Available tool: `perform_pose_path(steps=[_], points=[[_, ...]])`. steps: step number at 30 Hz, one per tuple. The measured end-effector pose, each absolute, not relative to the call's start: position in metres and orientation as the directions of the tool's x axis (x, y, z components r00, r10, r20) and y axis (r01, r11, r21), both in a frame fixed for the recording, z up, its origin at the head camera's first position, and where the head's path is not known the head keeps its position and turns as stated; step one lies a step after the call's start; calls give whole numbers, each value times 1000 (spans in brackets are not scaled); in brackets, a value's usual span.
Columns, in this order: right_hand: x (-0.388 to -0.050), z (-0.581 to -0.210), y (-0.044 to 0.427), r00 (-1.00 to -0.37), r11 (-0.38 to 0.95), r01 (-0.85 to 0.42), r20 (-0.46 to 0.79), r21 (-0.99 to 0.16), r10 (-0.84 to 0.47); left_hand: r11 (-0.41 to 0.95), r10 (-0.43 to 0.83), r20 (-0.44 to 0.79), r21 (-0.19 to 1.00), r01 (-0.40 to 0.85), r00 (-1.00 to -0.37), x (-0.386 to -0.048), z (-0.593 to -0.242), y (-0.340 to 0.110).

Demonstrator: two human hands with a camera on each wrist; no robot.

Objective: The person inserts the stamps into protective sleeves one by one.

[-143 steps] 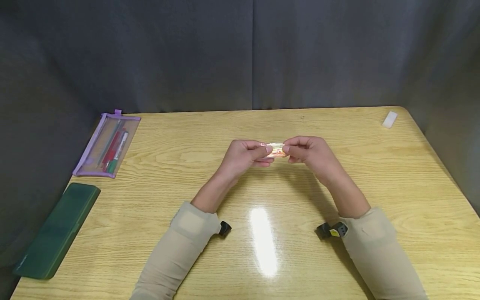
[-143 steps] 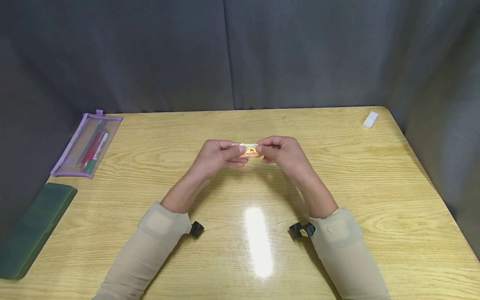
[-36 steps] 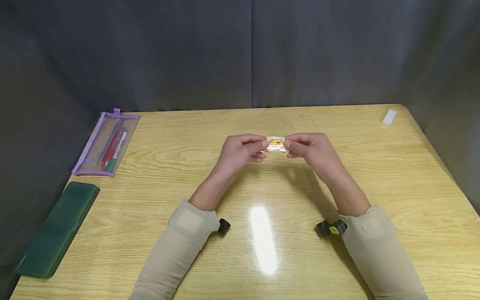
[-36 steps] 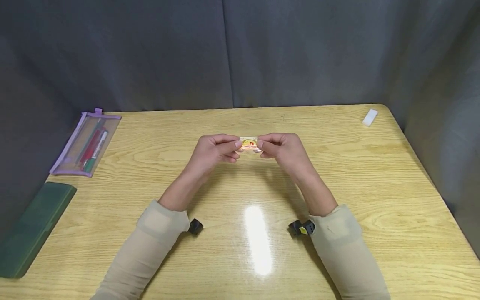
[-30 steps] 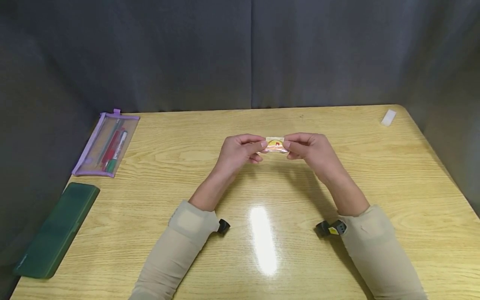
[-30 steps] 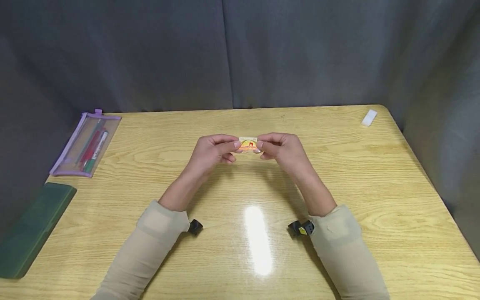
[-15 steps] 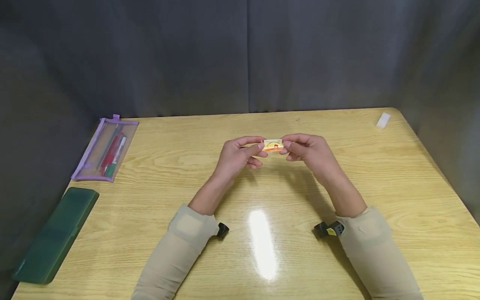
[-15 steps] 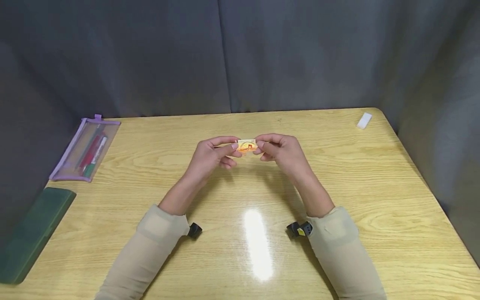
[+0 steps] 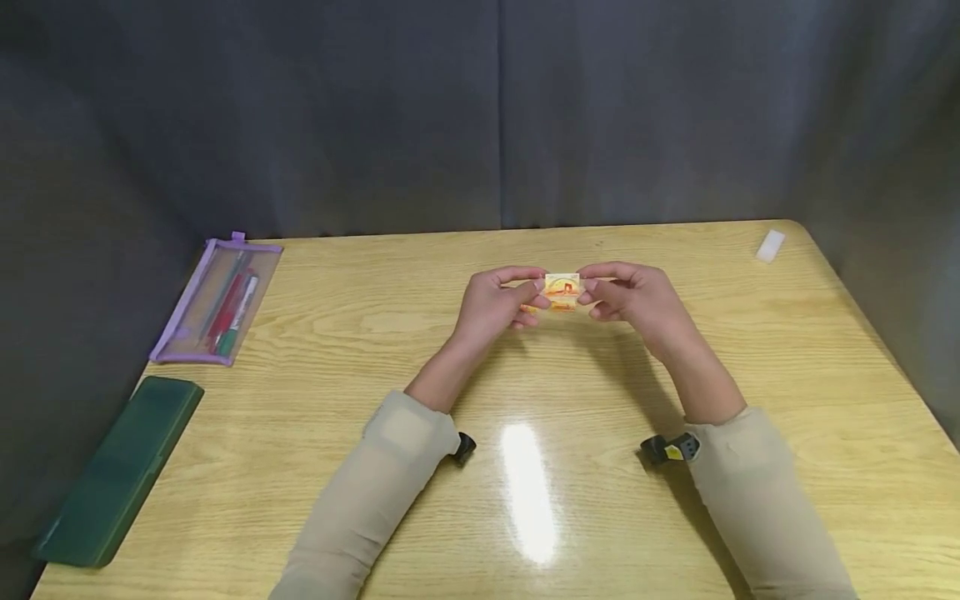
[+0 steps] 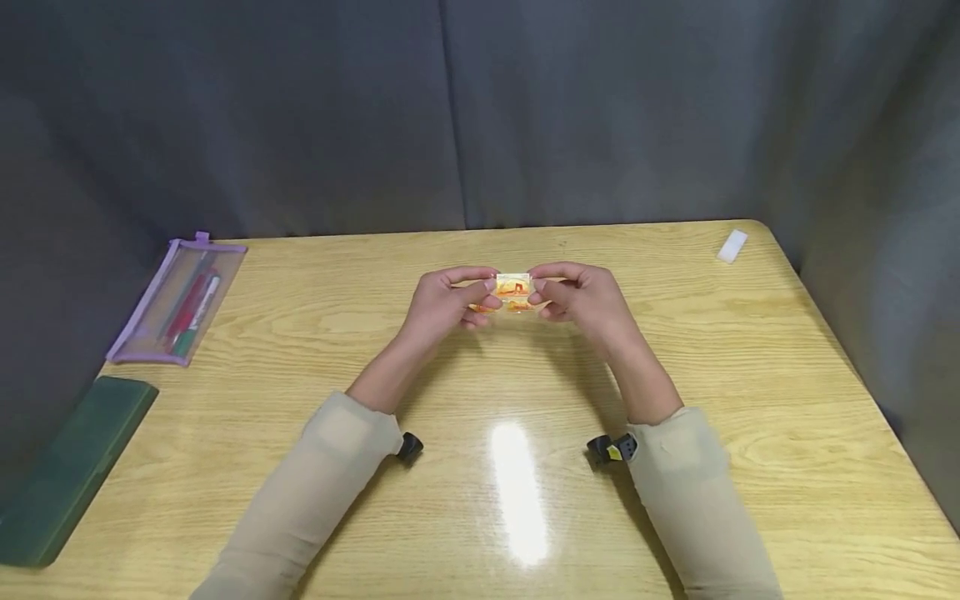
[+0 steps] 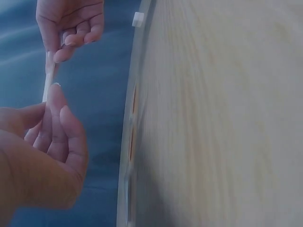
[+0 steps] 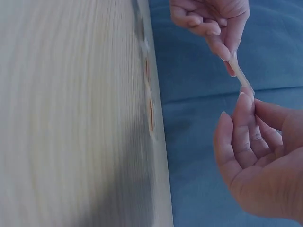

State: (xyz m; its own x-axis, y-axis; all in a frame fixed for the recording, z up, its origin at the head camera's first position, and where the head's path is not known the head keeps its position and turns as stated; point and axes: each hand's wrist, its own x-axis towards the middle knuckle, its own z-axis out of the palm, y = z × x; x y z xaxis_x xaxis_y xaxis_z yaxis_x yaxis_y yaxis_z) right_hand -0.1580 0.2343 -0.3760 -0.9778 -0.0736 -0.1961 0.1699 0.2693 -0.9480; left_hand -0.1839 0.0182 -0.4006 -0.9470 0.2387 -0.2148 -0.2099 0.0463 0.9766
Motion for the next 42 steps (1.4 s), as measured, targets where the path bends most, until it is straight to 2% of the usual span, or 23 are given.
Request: perform_pose_path(steps=[10,18,22,32,42], points=[[-170,-379,263,-984,411,175,-174,-895,39,122,214,-229,971,-206,-950,-194,-399,53],[-172,-386,278,-964,471,250,-261,-846,44,444,183,-271,881,-167,-945,-196,-400,74],[-175,-390,280,-954,530,270,-300,-804,31,525,172,-290,836,-161,-941,-197,-402,78],[-183,-397,279,-924,600,290,-382,-746,-29,555,116,-355,798,-237,-928,-199,-411,79],[-188,-403,280,-890,598,320,-450,-735,-76,603,99,-382,757,-250,-919,-201,-415,82]])
